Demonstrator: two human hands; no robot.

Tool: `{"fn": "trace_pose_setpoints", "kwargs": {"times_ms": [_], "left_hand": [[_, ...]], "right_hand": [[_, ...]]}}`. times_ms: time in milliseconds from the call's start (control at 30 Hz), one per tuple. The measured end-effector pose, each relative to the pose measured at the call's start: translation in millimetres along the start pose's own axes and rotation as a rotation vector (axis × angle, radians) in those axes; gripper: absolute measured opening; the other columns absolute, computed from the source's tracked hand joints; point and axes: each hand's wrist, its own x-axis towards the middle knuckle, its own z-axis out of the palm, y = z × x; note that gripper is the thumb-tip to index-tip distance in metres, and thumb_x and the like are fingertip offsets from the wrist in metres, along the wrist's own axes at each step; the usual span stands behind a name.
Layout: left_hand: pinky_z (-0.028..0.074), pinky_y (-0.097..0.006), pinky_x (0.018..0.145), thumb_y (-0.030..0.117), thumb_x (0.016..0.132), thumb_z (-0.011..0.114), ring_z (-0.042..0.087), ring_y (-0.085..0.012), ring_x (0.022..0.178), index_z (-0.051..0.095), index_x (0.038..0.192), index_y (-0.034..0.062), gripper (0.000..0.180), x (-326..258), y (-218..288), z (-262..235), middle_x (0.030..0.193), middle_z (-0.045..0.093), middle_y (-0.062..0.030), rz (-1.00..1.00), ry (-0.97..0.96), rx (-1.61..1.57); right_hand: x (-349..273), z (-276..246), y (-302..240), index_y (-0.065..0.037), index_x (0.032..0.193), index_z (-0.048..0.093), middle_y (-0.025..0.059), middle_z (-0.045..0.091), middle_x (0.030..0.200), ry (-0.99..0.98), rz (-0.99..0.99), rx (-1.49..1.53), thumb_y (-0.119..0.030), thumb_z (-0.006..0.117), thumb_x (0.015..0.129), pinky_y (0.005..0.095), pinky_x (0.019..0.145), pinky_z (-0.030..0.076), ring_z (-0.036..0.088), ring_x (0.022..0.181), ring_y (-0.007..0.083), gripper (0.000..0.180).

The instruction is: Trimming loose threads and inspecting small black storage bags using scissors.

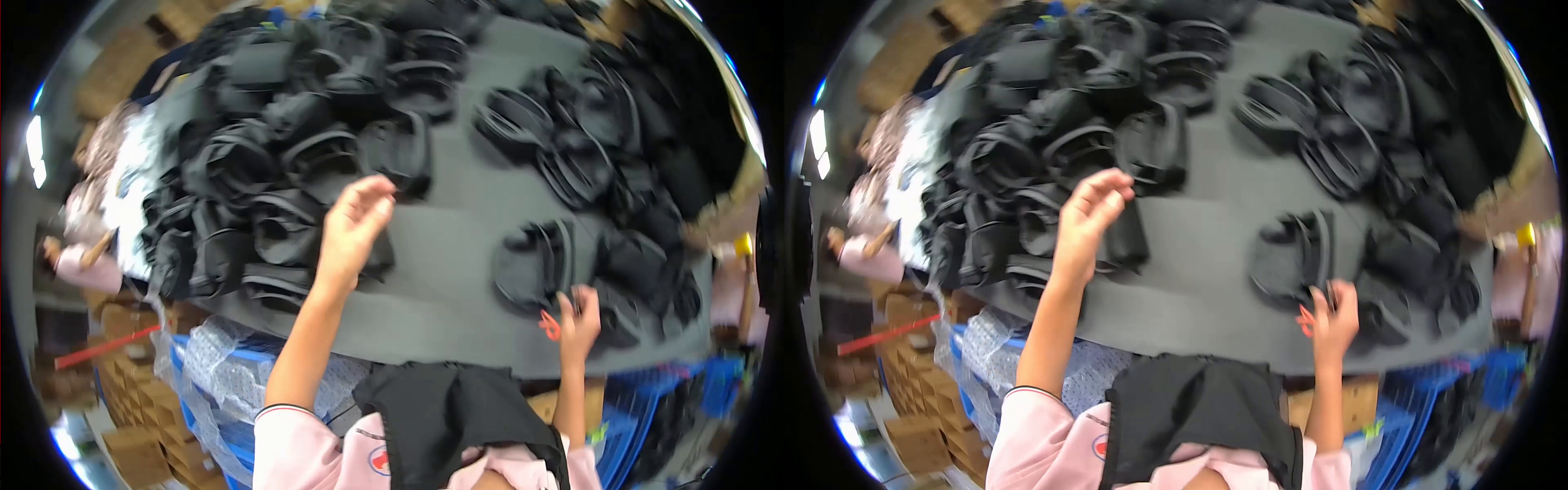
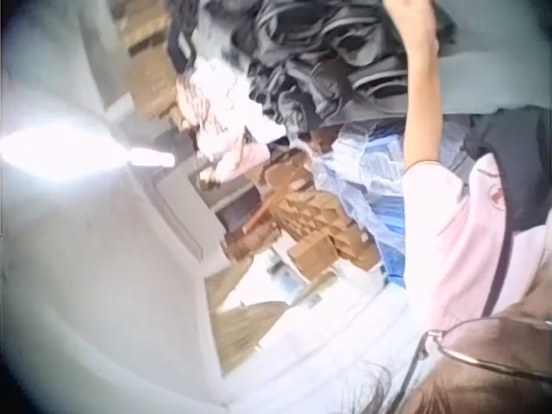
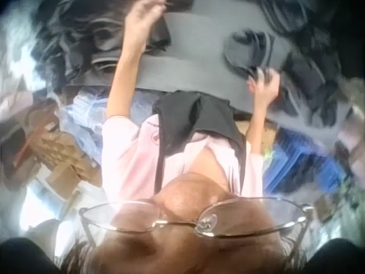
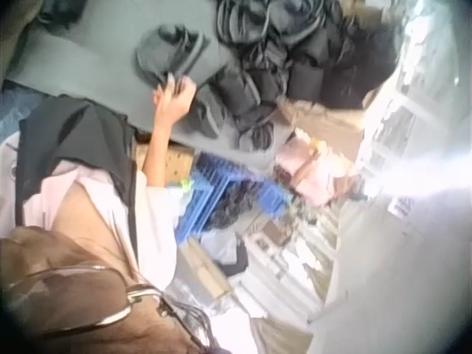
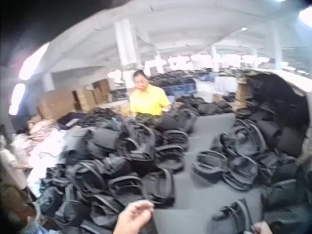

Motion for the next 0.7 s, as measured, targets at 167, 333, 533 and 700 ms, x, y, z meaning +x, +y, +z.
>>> {"fn": "trace_pose_setpoints", "kwargs": {"times_ms": [167, 333, 533, 700], "left_hand": [[0.039, -0.034, 0.094, 0.015, 0.084, 0.06, 0.052, -0.0214, 0.107, 0.05, 0.117, 0.002, 0.037, -40.5, -62.9, 82.3, 0.116, 0.055, -0.0108, -0.177, -0.619, 0.42], [0.034, -0.042, 0.099, 0.014, 0.075, 0.066, 0.041, -0.033, 0.117, 0.048, 0.12, 0.0038, 0.05, -52.6, -91.4, 139.5, 0.124, 0.045, -0.0164, 0.508, -0.561, 0.885], [0.035, -0.042, 0.096, 0.024, 0.069, 0.072, 0.044, -0.0289, 0.114, 0.052, 0.112, 0.0017, 0.052, -43.1, -112.8, 156.6, 0.117, 0.051, -0.0128, 0.61, -0.808, 1.093], [0.043, -0.039, 0.082, 0.028, 0.068, 0.072, 0.053, -0.0297, 0.096, 0.059, 0.095, -0.0012, 0.042, -41.5, -87.9, 148.7, 0.093, 0.056, -0.0128, 0.23, -1.073, 1.08]], "right_hand": [[44.6, -2.5, 49.6, -0.004, 0.093, 0.047, -0.0018, 0.039, 0.07, 0.062, -0.143, -0.146, -0.016, 0.076, 0.069, 0.0224, 0.055, 0.036, 0.035, 0.062, 0.0075, 0.04], [45.0, -10.2, 31.8, -0.004, 0.095, 0.048, 0.0075, 0.05, 0.064, 0.084, 0.015, -0.527, -0.014, 0.066, 0.07, 0.0344, 0.057, 0.044, 0.053, 0.057, 0.0239, 0.032], [35.2, -10.4, 30.2, -0.002, 0.089, 0.05, 0.0116, 0.052, 0.06, -0.02, -0.046, -0.424, -0.01, 0.06, 0.066, 0.0361, 0.057, 0.044, 0.055, 0.056, 0.0278, 0.027], [37.7, 4.9, -2.2, -0.001, 0.092, 0.054, 0.0016, 0.04, 0.054, -0.242, -0.35, -0.398, -0.004, 0.059, 0.072, 0.0276, 0.048, 0.036, 0.039, 0.048, 0.0082, 0.021]]}}
